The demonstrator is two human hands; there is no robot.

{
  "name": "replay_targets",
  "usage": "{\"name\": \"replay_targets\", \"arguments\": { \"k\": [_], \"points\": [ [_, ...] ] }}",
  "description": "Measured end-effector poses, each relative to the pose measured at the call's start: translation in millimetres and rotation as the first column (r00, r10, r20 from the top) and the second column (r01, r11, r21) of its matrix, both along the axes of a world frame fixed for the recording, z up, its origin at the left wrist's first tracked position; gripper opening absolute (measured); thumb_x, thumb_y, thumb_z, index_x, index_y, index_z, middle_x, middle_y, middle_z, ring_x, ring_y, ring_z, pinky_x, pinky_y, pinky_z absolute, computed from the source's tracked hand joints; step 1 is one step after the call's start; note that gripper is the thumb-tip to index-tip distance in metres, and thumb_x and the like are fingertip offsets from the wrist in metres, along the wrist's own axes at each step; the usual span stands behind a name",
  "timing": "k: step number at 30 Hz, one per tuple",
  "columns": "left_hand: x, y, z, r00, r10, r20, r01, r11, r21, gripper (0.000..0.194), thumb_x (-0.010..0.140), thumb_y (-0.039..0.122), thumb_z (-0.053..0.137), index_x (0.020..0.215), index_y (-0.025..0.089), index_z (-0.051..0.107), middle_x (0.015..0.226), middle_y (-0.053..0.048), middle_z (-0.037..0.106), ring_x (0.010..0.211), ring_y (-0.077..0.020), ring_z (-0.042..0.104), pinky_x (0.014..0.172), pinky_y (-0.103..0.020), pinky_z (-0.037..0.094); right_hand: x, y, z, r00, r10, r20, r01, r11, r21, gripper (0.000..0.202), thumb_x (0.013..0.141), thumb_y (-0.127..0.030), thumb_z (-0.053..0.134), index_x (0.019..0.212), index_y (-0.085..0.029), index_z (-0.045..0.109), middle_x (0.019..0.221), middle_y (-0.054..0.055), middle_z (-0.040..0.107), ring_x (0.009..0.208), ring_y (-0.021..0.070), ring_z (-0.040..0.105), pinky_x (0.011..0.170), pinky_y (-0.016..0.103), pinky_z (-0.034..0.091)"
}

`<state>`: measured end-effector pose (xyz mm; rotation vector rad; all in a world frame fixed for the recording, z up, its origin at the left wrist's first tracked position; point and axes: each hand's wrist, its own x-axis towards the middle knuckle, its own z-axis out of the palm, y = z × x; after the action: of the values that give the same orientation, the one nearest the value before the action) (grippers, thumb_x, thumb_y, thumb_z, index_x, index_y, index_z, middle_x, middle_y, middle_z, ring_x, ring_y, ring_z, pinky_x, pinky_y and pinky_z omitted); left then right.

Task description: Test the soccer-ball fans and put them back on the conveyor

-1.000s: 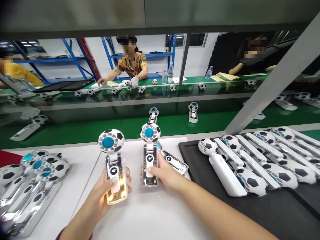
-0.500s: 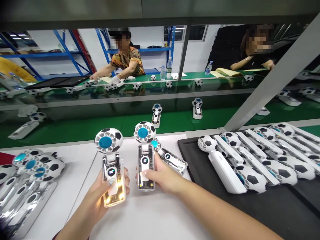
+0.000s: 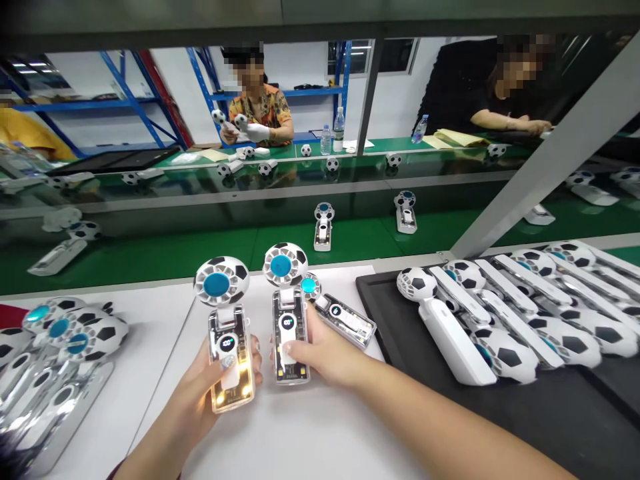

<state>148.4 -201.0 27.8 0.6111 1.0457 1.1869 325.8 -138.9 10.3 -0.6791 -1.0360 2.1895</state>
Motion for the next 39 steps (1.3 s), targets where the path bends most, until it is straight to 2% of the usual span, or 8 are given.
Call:
{"name": "replay_targets", "arguments": {
  "k": [5, 9, 15, 25, 31, 36, 39],
  "points": [
    [1.9, -0.4, -0.7, 1.000, -0.017, 0.022, 0.017, 1.000, -0.004, 0.043, 0.065, 0.035, 0.071, 0.101, 0.023, 0.050, 0.090, -0.005, 0.057, 0.074, -0.0200, 0.056, 0.065, -0.034, 0.049, -0.4, -0.6, 2.3, 1.000, -0.017, -0.024, 0.015, 0.999, -0.046, 0.061, 0.069, -0.028, 0.071, 0.116, -0.027, 0.032, 0.089, 0.000, 0.055, 0.078, 0.0154, 0.059, 0.071, 0.032, 0.046],
    [3.3, 0.0, -1.9, 0.999, -0.030, 0.039, 0.030, 1.000, 0.005, 0.044, 0.064, 0.033, 0.071, 0.101, 0.023, 0.050, 0.089, -0.005, 0.057, 0.072, -0.0203, 0.056, 0.064, -0.035, 0.048, -0.9, -0.3, 2.2, 0.999, -0.049, 0.007, 0.050, 0.995, -0.081, 0.051, 0.072, -0.031, 0.067, 0.112, -0.026, 0.036, 0.086, -0.001, 0.056, 0.076, 0.0158, 0.059, 0.070, 0.032, 0.046],
    [3.5, -0.3, -3.7, 0.997, -0.075, 0.023, 0.075, 0.997, 0.029, 0.039, 0.066, 0.035, 0.070, 0.099, 0.023, 0.052, 0.086, -0.005, 0.056, 0.070, -0.0195, 0.055, 0.060, -0.031, 0.045, -0.2, -0.2, 1.7, 0.999, -0.032, 0.038, 0.032, 0.999, 0.007, 0.046, 0.073, -0.034, 0.066, 0.109, -0.026, 0.038, 0.084, -0.001, 0.057, 0.069, 0.0141, 0.057, 0.065, 0.029, 0.045],
    [4.8, -2.0, -1.7, 0.997, -0.073, 0.020, 0.073, 0.997, 0.019, 0.038, 0.067, 0.037, 0.069, 0.098, 0.022, 0.052, 0.085, -0.005, 0.055, 0.071, -0.0201, 0.055, 0.061, -0.031, 0.045, -0.2, -0.8, 2.0, 1.000, -0.003, 0.030, 0.003, 1.000, 0.020, 0.047, 0.072, -0.039, 0.067, 0.107, -0.025, 0.038, 0.088, 0.000, 0.056, 0.074, 0.0161, 0.058, 0.066, 0.031, 0.045],
    [2.3, -2.3, -2.8, 0.995, -0.098, 0.008, 0.098, 0.995, 0.013, 0.036, 0.069, 0.036, 0.066, 0.099, 0.021, 0.053, 0.087, -0.006, 0.056, 0.072, -0.0196, 0.055, 0.060, -0.031, 0.045, 1.0, -1.3, 4.8, 0.999, 0.035, 0.039, -0.039, 0.995, 0.090, 0.045, 0.076, -0.041, 0.063, 0.109, -0.025, 0.036, 0.089, 0.002, 0.056, 0.076, 0.0166, 0.057, 0.067, 0.031, 0.044],
    [2.9, -2.7, -1.7, 0.994, -0.101, 0.045, 0.100, 0.995, 0.018, 0.044, 0.067, 0.034, 0.068, 0.106, 0.023, 0.051, 0.089, -0.006, 0.056, 0.071, -0.0197, 0.055, 0.063, -0.034, 0.048, 0.6, -1.7, 5.4, 0.999, 0.007, 0.047, -0.010, 0.998, 0.059, 0.052, 0.074, -0.040, 0.064, 0.114, -0.026, 0.034, 0.091, 0.001, 0.055, 0.079, 0.0171, 0.056, 0.072, 0.034, 0.044],
    [3.4, -2.7, -2.3, 0.992, -0.118, 0.039, 0.117, 0.993, 0.012, 0.042, 0.068, 0.035, 0.067, 0.105, 0.023, 0.051, 0.089, -0.006, 0.056, 0.073, -0.0208, 0.056, 0.064, -0.036, 0.049, 0.1, -1.8, 6.1, 0.999, 0.007, 0.045, -0.009, 0.999, 0.049, 0.054, 0.074, -0.040, 0.064, 0.116, -0.027, 0.033, 0.093, 0.002, 0.055, 0.080, 0.0177, 0.056, 0.072, 0.034, 0.044]
  ]
}}
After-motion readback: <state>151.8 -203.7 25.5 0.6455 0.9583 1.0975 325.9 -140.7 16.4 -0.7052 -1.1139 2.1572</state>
